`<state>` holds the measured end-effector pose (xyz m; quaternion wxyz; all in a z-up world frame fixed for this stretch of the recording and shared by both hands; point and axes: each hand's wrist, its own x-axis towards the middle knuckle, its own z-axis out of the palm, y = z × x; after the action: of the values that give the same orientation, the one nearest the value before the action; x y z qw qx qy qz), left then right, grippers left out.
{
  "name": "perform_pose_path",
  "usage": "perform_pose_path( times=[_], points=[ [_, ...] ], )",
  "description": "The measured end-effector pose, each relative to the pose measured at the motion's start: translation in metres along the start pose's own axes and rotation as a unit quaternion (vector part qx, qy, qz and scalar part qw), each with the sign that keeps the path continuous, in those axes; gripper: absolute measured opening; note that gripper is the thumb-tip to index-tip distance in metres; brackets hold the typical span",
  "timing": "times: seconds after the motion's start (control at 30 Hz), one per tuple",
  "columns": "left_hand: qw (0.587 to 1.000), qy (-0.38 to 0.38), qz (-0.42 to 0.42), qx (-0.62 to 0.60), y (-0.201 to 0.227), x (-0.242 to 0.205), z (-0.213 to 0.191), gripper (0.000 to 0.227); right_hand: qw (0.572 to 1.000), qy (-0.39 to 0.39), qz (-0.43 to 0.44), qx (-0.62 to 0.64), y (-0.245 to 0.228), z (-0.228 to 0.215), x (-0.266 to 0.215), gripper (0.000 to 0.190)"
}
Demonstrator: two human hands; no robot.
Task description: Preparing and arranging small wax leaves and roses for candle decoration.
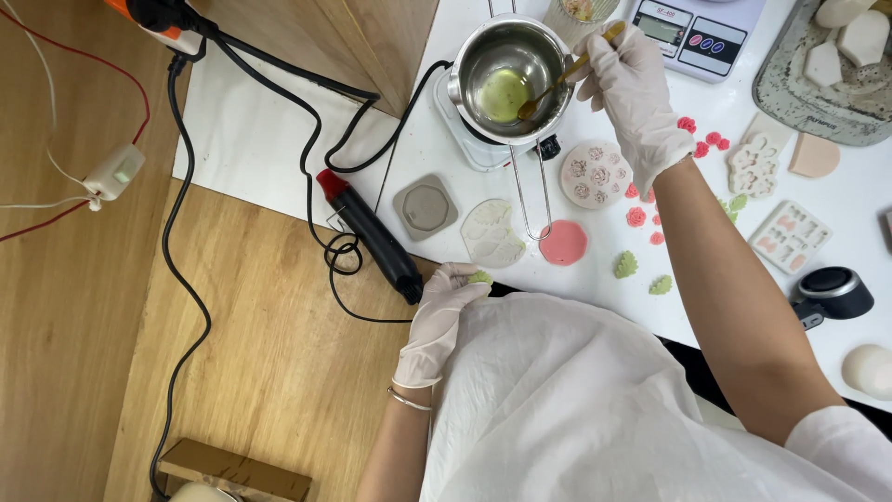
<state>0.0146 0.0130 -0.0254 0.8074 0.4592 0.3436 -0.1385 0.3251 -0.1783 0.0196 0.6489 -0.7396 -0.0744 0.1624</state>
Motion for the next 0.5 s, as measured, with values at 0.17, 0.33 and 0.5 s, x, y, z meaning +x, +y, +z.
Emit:
perform_pose_path(
  times=[0.17,0.33,0.5],
  points=[
    [0.999,0.01,0.038,0.01,-0.007,0.001,-0.008,0.022,0.999,-0.003,-0.008,0.031,0.017,0.004,0.005,0.022],
    [0.998,0.033,0.043,0.018,0.005,-0.009,0.0,0.026,0.994,0.02,0.028,0.107,0.026,-0.003,0.009,0.023],
    [1.0,0.026,0.004,-0.008,0.013,-0.008,0.013,0.035,0.98,0.02,0.016,0.198,0.02,-0.019,-0.008,0.024]
  ],
)
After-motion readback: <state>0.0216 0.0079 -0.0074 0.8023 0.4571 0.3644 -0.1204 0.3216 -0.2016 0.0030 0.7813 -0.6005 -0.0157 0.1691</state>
